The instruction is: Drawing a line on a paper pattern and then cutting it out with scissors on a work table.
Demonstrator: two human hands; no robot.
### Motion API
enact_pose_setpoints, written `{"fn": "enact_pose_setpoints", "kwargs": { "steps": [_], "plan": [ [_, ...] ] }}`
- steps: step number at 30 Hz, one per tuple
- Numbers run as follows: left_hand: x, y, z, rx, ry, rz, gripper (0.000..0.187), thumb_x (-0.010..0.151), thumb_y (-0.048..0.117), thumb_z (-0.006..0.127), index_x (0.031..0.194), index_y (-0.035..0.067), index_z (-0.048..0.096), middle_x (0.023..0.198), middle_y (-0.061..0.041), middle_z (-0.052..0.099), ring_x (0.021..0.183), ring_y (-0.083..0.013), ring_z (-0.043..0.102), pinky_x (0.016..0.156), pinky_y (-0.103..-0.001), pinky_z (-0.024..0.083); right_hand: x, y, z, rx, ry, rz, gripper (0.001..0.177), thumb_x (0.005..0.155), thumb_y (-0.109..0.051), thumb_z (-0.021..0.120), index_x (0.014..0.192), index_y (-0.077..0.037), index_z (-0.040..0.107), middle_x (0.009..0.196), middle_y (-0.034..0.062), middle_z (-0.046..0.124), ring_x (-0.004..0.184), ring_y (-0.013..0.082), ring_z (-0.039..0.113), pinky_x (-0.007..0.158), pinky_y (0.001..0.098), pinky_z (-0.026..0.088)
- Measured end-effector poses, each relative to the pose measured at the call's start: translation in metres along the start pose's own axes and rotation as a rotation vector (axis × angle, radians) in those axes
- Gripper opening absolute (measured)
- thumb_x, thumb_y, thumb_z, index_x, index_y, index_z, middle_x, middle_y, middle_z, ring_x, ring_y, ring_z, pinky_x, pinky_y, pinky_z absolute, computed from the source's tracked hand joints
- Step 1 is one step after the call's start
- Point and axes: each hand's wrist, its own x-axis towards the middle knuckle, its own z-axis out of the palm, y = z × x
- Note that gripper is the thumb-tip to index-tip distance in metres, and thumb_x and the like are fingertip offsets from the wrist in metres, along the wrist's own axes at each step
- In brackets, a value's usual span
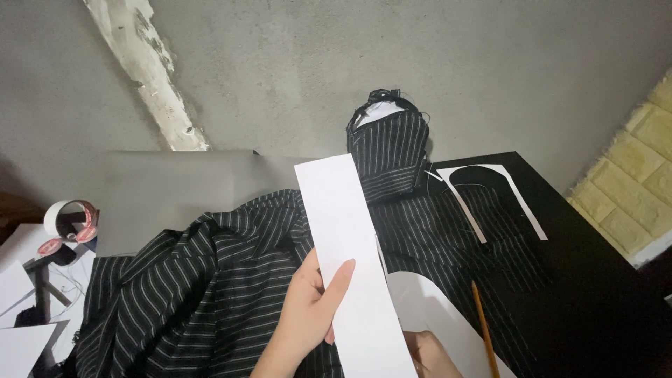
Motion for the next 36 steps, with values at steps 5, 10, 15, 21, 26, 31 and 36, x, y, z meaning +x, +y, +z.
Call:
{"fn": "enact_pose_setpoints", "kwargs": {
  "steps": [5, 10, 15, 21, 26, 31, 36],
  "plan": [
    [-0.001, 0.002, 0.000, 0.008, -0.051, -0.010, 0.033, 0.089, 0.026, 0.052, 0.115, 0.007, 0.056, 0.055, -0.009, 0.063, 0.030, -0.0123, 0.047, 0.024, -0.022, 0.033, -0.001, 0.006, -0.006, 0.024, -0.037, -0.097, 0.013, 0.078, -0.010, 0.068, 0.078, -0.003, 0.079, 0.077, 0.0064, 0.078, 0.074, 0.0163, 0.071, 0.072, 0.0281, 0.058],
    [0.000, -0.002, 0.002, 0.023, -0.062, 0.003, 0.034, 0.088, 0.028, 0.053, 0.114, 0.006, 0.055, 0.058, -0.009, 0.064, 0.031, -0.0128, 0.049, 0.024, -0.022, 0.035, 0.023, 0.061, -0.016, -0.057, 0.036, 0.014, 0.016, 0.082, -0.005, 0.064, 0.071, -0.004, 0.075, 0.073, 0.0060, 0.074, 0.072, 0.0149, 0.069, 0.071, 0.0269, 0.057],
    [0.002, -0.006, 0.002, -0.032, 0.044, 0.109, 0.042, 0.084, 0.026, 0.054, 0.123, 0.010, 0.058, 0.106, -0.004, 0.073, 0.085, -0.0119, 0.071, 0.066, -0.024, 0.060, 0.033, 0.071, -0.017, -0.010, 0.012, 0.183, 0.014, 0.084, -0.003, 0.066, 0.076, 0.000, 0.077, 0.078, 0.0115, 0.075, 0.074, 0.0188, 0.070, 0.074, 0.0264, 0.055],
    [0.002, -0.003, -0.011, -0.087, 0.089, 0.140, 0.033, 0.085, 0.021, 0.056, 0.113, 0.006, 0.064, 0.089, -0.007, 0.075, 0.068, -0.0139, 0.069, 0.053, -0.025, 0.057, 0.017, 0.050, -0.012, 0.106, -0.151, 0.012, 0.011, 0.075, -0.004, 0.075, 0.085, 0.000, 0.078, 0.085, 0.0132, 0.079, 0.083, 0.0214, 0.075, 0.080, 0.0297, 0.059],
    [-0.003, 0.009, -0.018, -0.015, 0.124, 0.120, 0.035, 0.084, 0.022, 0.056, 0.115, 0.009, 0.065, 0.093, -0.003, 0.075, 0.072, -0.0119, 0.069, 0.057, -0.024, 0.056, -0.032, -0.047, 0.009, 0.279, -0.241, -0.095, 0.026, 0.086, -0.005, 0.067, 0.061, -0.001, 0.063, 0.057, 0.0074, 0.057, 0.057, 0.0182, 0.054, 0.055, 0.0326, 0.039],
    [-0.003, 0.007, -0.017, 0.077, 0.159, 0.121, 0.035, 0.084, 0.026, 0.056, 0.114, 0.010, 0.065, 0.090, -0.001, 0.074, 0.069, -0.0098, 0.066, 0.055, -0.022, 0.054, -0.022, -0.013, 0.004, 0.117, -0.168, -0.174, 0.022, 0.085, -0.007, 0.068, 0.064, -0.002, 0.069, 0.061, 0.0069, 0.063, 0.059, 0.0157, 0.057, 0.061, 0.0318, 0.045],
    [-0.002, 0.004, -0.018, 0.085, 0.180, 0.156, 0.033, 0.085, 0.025, 0.056, 0.113, 0.011, 0.066, 0.080, 0.002, 0.070, 0.058, -0.0071, 0.057, 0.049, -0.021, 0.047, -0.038, -0.048, 0.012, 0.565, -0.418, -0.050, 0.040, 0.085, -0.003, 0.074, 0.052, -0.006, 0.052, 0.054, 0.0021, 0.047, 0.052, 0.0153, 0.047, 0.049, 0.0304, 0.029]
  ]
}}
